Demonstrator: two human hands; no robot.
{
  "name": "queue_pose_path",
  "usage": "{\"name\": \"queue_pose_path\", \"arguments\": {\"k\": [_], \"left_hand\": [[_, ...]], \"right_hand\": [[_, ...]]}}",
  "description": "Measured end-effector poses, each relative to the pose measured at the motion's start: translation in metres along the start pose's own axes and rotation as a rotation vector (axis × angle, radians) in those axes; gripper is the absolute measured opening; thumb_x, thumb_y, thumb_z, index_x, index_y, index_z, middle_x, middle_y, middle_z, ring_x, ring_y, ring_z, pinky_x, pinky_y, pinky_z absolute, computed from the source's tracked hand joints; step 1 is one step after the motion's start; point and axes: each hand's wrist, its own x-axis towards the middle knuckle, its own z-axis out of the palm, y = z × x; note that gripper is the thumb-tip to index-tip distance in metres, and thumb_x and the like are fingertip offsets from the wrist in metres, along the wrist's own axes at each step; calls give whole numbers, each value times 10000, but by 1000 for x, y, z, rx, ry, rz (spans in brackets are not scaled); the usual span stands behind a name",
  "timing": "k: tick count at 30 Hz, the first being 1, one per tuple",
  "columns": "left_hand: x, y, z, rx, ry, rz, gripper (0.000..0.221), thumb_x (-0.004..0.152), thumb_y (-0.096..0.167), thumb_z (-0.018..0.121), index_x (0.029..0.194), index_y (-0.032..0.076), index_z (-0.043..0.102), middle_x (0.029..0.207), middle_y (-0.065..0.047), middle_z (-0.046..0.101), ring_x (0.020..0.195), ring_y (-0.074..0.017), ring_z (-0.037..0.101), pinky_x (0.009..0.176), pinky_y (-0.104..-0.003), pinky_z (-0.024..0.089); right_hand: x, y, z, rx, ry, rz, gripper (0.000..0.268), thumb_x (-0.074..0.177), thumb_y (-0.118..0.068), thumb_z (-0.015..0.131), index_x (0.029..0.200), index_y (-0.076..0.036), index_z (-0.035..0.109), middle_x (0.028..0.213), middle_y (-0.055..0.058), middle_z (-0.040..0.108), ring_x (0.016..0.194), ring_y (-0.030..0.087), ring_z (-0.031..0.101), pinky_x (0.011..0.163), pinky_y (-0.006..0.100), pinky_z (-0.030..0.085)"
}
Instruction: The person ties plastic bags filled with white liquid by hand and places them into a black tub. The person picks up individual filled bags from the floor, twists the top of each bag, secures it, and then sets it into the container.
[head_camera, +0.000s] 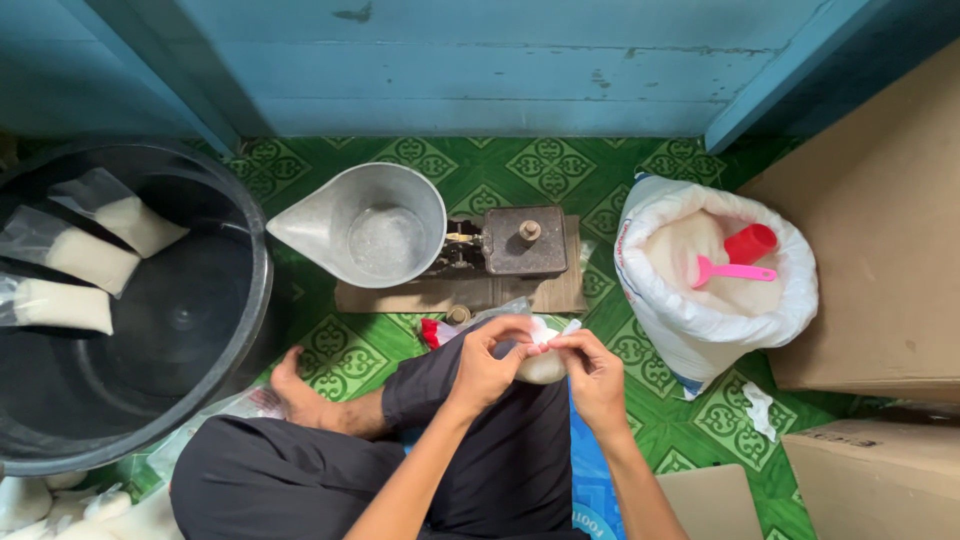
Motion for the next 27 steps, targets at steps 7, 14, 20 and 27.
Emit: {"name": "queue_pose_path", "arguments": {"k": [7, 14, 20, 27], "left_hand": [[-1, -6, 0, -6, 24, -66, 244, 751, 148, 867, 943, 68, 741, 750, -36, 753, 809, -36, 626, 826, -257, 514], [6, 16, 3, 268, -46, 244, 121, 721, 114, 835, 785, 201, 782, 748, 30, 756, 808, -159, 723, 857, -250, 450], [4, 8, 11, 385, 43, 274, 124, 707, 176, 847, 786, 251, 787, 725, 86, 744, 789, -106, 719, 879, -233, 417], [-2, 6, 12, 517, -5, 334, 108, 762, 193, 821, 846, 234, 766, 789, 71, 739, 852, -118, 704, 958, -303, 371]], "right_hand": [[-3, 39, -6, 170, 61, 180, 463, 871, -66, 721, 1210, -51, 406, 799, 51, 686, 754, 83, 644, 760, 203, 516], [9, 4, -8, -85, 35, 175, 69, 843, -39, 736, 905, -59, 756, 795, 64, 764, 738, 59, 643, 728, 239, 549], [11, -44, 4, -245, 45, -30, 140, 821, 21, 700, 874, -76, 786, 833, 78, 757, 777, 163, 722, 768, 295, 564], [-2, -14, 8, -116, 154, 59, 117, 907, -81, 684, 866, -57, 790, 839, 106, 736, 807, 132, 661, 801, 299, 534]]}}
